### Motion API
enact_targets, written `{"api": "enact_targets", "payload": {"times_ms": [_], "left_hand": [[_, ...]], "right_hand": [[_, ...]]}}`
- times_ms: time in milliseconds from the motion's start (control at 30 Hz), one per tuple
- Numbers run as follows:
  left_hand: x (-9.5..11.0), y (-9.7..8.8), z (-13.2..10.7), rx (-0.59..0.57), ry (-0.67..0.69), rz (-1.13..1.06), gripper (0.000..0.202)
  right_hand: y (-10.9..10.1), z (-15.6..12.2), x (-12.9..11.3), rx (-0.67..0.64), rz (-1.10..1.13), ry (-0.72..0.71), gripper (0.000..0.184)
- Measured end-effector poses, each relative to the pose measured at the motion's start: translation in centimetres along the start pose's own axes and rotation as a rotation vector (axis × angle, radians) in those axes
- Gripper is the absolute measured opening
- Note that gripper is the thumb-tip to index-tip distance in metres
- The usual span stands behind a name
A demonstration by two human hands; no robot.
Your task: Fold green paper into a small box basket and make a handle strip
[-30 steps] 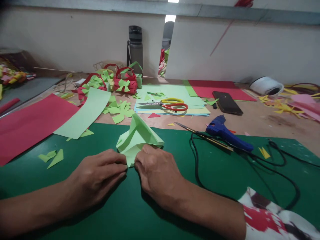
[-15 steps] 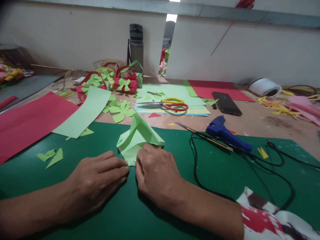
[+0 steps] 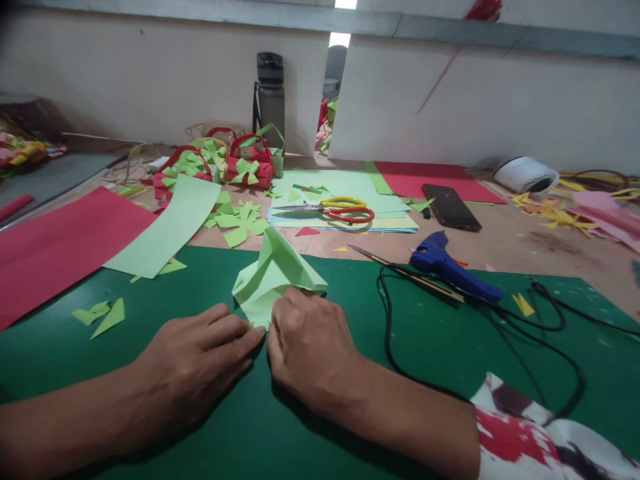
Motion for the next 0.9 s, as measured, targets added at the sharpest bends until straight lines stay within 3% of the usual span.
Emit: {"api": "enact_targets", "payload": {"times_ms": [633,900], "left_hand": [[0.1,1.2,0.3,-0.239,-0.055,0.043,0.015],[0.0,1.5,0.1,-0.3,-0.075,0.027,0.017]], "right_hand": [[0.0,-0.1,-0.2,-0.006,-0.005,-0.02,0.014],[-0.7,-1.2,0.6,0.123,0.071,-0.157,0.02]]}}
Point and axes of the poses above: each hand's wrist, its own z-axis towards the middle knuckle, its own y-axis out of the palm, x = y × z, the point moved 8 cm from there along z, towards the middle knuckle, and after that the axes turned 11 degrees about y, right-handed, at the moved point
